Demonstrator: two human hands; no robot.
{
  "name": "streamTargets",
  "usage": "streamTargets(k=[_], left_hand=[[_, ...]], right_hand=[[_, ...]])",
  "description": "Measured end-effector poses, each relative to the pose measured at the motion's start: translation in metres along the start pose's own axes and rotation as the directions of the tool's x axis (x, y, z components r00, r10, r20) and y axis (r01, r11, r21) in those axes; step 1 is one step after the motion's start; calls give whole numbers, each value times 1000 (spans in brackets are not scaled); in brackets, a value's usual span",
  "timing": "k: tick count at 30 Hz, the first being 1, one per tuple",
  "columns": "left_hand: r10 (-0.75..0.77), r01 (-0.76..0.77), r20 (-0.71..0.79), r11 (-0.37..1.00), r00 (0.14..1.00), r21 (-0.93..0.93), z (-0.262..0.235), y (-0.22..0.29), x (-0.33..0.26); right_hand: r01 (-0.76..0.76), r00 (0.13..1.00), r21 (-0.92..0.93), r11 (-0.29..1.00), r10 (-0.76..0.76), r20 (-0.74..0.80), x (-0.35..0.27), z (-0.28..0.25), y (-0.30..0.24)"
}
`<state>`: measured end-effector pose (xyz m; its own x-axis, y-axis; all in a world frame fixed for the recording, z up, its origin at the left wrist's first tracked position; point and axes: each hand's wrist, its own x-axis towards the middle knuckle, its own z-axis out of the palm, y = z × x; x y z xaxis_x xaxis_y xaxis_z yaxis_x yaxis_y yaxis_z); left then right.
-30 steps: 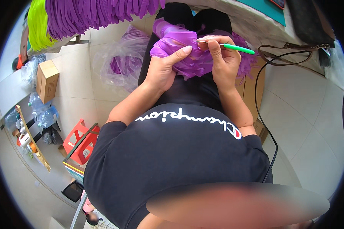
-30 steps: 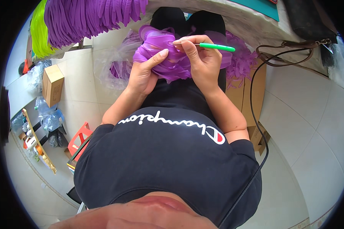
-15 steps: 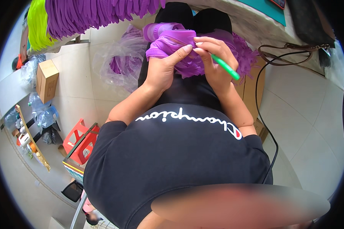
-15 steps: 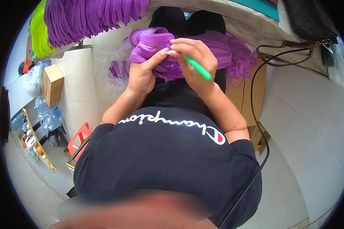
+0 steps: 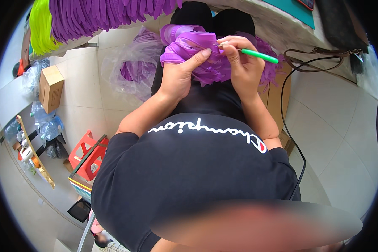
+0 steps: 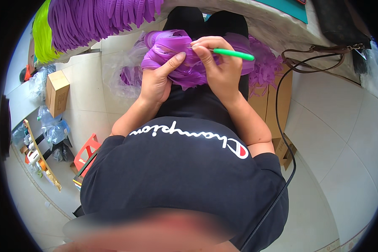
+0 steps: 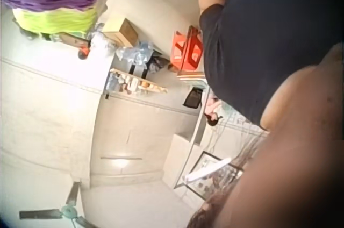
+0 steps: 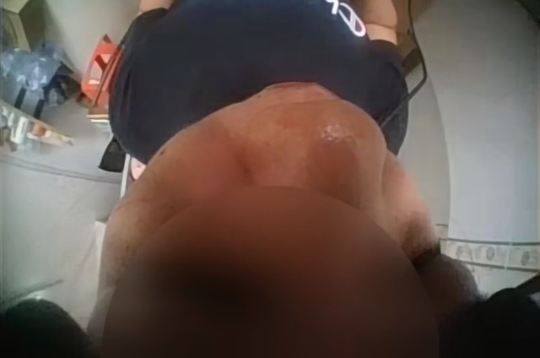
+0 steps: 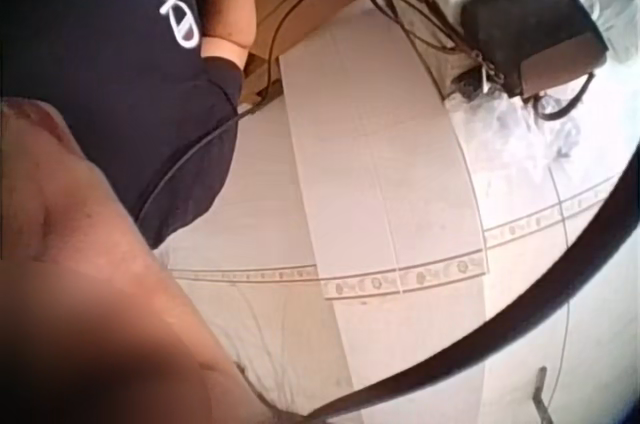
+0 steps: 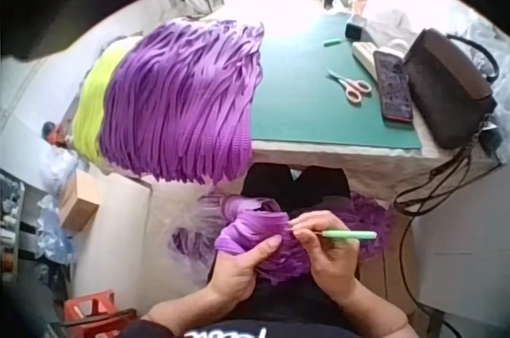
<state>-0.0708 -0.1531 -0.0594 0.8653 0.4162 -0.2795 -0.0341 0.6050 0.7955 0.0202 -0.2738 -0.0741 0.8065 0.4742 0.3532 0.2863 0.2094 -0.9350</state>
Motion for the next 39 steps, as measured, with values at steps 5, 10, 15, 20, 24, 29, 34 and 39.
streamTargets(k=[5, 10, 15, 20, 24, 29, 34, 39], left_hand=[[14, -14, -10, 999, 1000, 34, -2, -3, 0], [-9, 6, -73, 999, 997, -44, -5, -5, 4], [-36, 3, -162, 980, 986, -197, -34, -3, 15], [-131, 15, -369, 954, 920, -300, -68, -18, 33], [-174, 19, -401, 932, 900, -361, -81, -22, 42], [-316, 187, -177, 839, 932, -512, -75, -13, 37], [-269, 210, -133, 914, 954, -347, -51, -9, 23], [-264, 224, -117, 934, 957, -279, -28, -2, 13]], right_hand=[[433, 899, -495, 753, -401, 176, 2, 4, -2], [350, 905, -474, 808, -422, -51, 2, -15, 14], [92, 770, -822, 562, -564, -299, 25, -143, 26], [-332, 351, -848, 413, -781, -517, 0, -308, -22], [-441, 253, -854, 277, -874, -414, -17, -339, -50], [-490, 808, -698, 522, -28, -588, -10, -274, -64], [-384, 918, -636, 670, 348, -188, 1, -178, -48], [-214, 968, -69, 974, 221, 121, 8, -72, -20]])
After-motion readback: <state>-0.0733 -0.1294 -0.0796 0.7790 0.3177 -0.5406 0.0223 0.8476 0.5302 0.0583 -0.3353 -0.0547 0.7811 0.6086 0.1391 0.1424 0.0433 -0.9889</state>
